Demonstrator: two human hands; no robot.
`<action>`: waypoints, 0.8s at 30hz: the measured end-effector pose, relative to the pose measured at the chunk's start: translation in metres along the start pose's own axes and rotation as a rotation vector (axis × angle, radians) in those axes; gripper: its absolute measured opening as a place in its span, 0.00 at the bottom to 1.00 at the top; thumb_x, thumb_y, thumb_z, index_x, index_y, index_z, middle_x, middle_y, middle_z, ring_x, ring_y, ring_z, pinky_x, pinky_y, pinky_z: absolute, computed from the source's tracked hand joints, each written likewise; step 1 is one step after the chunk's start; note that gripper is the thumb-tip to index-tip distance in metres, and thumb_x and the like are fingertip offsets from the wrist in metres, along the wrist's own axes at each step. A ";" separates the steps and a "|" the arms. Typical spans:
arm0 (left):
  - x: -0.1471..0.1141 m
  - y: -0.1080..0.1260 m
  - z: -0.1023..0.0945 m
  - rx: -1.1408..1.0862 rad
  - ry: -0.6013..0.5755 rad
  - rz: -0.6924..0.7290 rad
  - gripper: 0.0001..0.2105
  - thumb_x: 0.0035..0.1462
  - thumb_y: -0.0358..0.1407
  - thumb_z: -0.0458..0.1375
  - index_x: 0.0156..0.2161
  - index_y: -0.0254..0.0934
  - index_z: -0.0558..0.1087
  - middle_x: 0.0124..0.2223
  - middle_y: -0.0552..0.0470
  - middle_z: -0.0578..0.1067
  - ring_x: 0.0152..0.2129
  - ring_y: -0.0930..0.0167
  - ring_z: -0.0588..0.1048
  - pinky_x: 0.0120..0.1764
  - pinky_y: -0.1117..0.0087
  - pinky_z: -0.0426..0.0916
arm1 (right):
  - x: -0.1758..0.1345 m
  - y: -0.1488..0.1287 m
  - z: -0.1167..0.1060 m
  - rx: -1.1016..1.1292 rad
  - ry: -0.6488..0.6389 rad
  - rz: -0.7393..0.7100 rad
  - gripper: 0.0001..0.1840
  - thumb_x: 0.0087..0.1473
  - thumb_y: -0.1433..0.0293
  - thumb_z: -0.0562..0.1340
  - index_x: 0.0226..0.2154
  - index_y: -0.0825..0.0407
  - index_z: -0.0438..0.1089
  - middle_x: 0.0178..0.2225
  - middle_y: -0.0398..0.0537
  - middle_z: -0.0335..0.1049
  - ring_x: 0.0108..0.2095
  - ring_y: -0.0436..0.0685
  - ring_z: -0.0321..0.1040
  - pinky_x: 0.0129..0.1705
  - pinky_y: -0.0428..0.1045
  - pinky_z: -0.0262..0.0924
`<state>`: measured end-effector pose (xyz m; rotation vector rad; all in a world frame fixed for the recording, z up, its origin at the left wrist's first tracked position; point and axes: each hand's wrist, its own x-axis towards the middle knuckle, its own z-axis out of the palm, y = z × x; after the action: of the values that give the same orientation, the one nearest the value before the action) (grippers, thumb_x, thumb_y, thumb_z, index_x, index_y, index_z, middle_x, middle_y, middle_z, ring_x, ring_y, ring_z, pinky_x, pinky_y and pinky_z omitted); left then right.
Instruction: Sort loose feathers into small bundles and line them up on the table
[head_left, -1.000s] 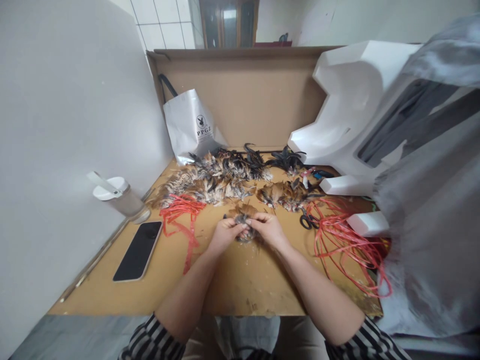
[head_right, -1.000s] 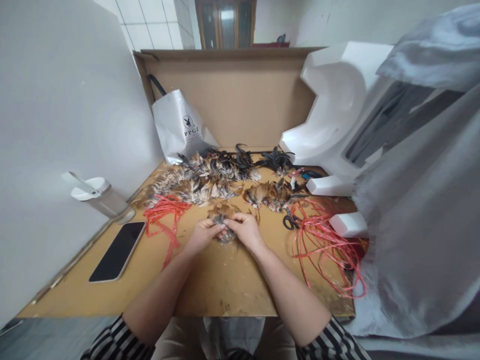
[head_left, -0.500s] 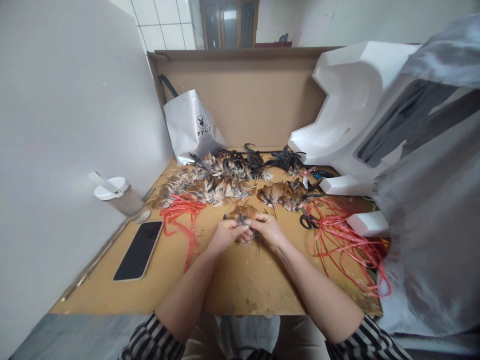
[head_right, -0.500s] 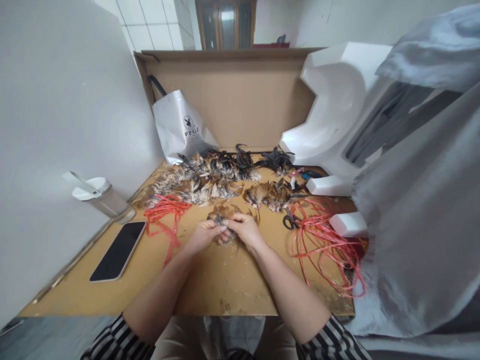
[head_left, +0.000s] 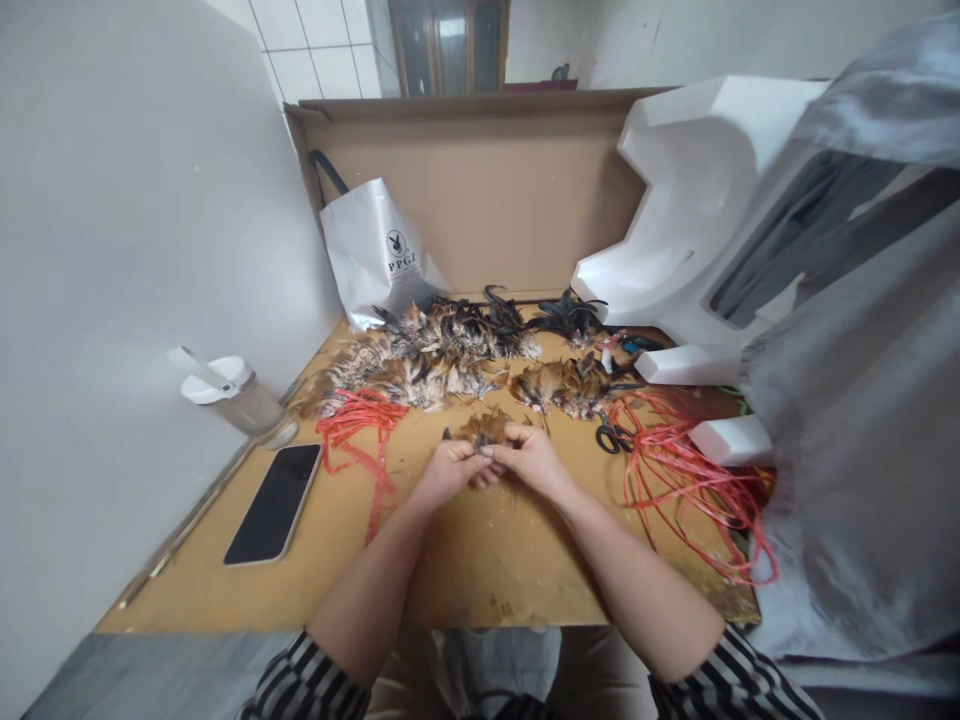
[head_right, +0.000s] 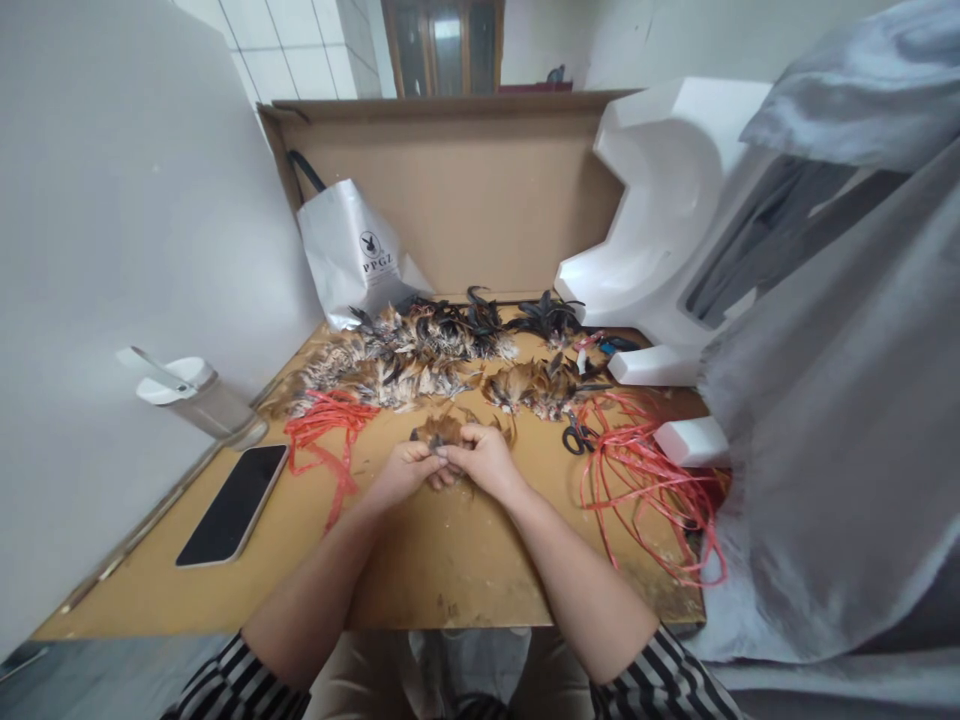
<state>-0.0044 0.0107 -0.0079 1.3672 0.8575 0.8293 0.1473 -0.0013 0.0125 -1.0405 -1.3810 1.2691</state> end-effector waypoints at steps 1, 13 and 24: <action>0.000 -0.001 0.000 0.002 -0.013 0.001 0.13 0.45 0.40 0.57 0.29 0.29 0.74 0.23 0.46 0.74 0.17 0.74 0.71 0.21 0.75 0.64 | 0.000 0.001 0.001 0.013 0.002 -0.005 0.13 0.37 0.62 0.64 0.19 0.56 0.66 0.15 0.39 0.61 0.17 0.46 0.55 0.19 0.42 0.47; 0.003 -0.006 0.003 -0.027 0.035 0.005 0.14 0.46 0.42 0.57 0.28 0.29 0.74 0.22 0.46 0.74 0.16 0.74 0.70 0.22 0.74 0.64 | 0.001 0.002 0.005 0.205 0.031 0.052 0.12 0.37 0.64 0.65 0.17 0.55 0.65 0.13 0.39 0.62 0.14 0.46 0.57 0.19 0.44 0.49; -0.003 0.004 0.001 0.046 -0.091 -0.008 0.14 0.47 0.41 0.56 0.25 0.29 0.73 0.19 0.49 0.71 0.15 0.76 0.68 0.22 0.75 0.63 | -0.002 -0.004 -0.001 0.185 -0.196 0.087 0.15 0.39 0.60 0.63 0.20 0.56 0.66 0.14 0.42 0.66 0.17 0.49 0.63 0.23 0.45 0.56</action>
<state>-0.0054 0.0077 -0.0034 1.4302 0.8156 0.7391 0.1489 -0.0034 0.0162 -0.8754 -1.3450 1.5656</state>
